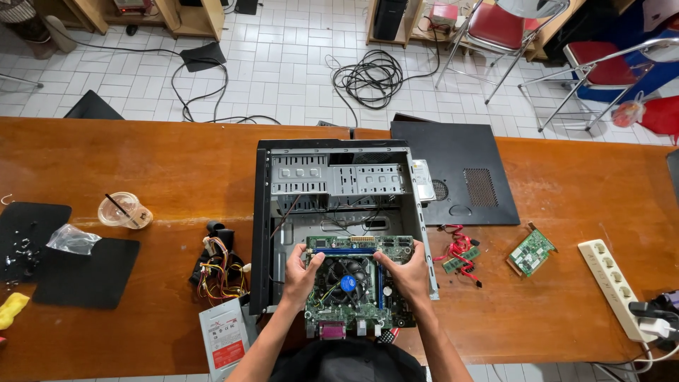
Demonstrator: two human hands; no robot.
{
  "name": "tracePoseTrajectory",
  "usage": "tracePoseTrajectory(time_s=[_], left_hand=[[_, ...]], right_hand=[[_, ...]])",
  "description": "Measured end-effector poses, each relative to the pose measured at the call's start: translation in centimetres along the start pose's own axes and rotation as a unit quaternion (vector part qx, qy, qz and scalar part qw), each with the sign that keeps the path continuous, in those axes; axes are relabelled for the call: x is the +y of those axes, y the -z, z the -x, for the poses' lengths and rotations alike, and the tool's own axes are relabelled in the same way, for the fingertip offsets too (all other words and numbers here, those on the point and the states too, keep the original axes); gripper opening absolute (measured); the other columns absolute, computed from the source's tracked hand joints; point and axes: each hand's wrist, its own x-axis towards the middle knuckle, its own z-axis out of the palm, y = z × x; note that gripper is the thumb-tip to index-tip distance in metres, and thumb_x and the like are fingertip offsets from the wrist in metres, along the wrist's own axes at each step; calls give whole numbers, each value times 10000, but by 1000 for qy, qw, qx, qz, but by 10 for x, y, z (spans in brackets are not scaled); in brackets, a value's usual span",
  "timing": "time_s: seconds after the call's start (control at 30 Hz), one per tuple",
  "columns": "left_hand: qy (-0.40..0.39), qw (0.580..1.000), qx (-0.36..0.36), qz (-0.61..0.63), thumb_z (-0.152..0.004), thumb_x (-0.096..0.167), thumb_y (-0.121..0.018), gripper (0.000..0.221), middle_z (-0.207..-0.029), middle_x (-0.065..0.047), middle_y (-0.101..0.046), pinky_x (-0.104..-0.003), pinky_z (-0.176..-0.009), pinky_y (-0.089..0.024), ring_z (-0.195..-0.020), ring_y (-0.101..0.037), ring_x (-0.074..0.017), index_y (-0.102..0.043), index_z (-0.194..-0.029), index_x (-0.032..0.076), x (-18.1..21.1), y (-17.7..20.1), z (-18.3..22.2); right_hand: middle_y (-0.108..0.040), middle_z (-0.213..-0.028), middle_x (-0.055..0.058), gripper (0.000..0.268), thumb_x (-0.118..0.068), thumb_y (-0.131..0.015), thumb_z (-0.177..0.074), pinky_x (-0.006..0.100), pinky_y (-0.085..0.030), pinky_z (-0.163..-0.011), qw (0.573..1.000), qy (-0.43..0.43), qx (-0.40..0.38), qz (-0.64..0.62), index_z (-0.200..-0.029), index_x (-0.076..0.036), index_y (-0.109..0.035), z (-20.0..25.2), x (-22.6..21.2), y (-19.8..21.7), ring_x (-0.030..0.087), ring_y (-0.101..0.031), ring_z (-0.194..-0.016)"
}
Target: Assembling a computer by installing the motherboard and RAM into the chassis.
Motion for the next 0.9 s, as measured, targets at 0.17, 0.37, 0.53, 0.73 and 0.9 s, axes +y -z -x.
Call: tracePoseTrajectory(time_s=[0.17,0.37,0.53,0.73,0.9], left_hand=[[-8,999,4,45,-970,354,-629,229,-617,13,-437,-236,-594,-329,-594,-354,-72,-609,-1002,128,-19,0,-9],[0,996,-2,91,-1069,277,-512,187,-847,51,-430,-255,-853,-349,-855,-377,-77,-623,-998,145,-11,-4,-6],[27,994,-31,98,-1094,369,-529,275,-814,57,-422,-251,-838,-358,-810,-366,-71,-635,-957,155,4,-5,-2],[41,995,-25,86,-1072,443,-563,327,-713,98,-374,-184,-702,-333,-695,-316,-1,-640,-911,170,-6,-4,-5],[48,996,-21,77,-1027,527,-606,374,-621,123,-310,-152,-550,-272,-574,-254,17,-617,-858,193,23,-8,7]], right_hand=[[-715,-1105,298,940,-497,-986,-576,536,-515,-964,1000,-9,7,1,-1298,-61,-571,8,-17,3,450,-669,-1140],[-701,-1053,264,850,-437,-966,-646,485,-520,-927,999,16,2,-49,-1286,-34,-578,7,-11,6,374,-652,-1073],[-678,-950,156,694,-214,-966,-713,397,-546,-818,985,51,-15,-162,-1266,-18,-595,3,2,6,238,-616,-902],[-669,-863,117,710,-180,-1019,-628,370,-540,-707,986,43,-3,-162,-1176,-23,-594,-2,2,2,215,-600,-794],[-653,-836,77,663,-212,-1011,-655,314,-527,-688,986,48,4,-158,-1147,-31,-605,-1,4,0,173,-585,-761]])
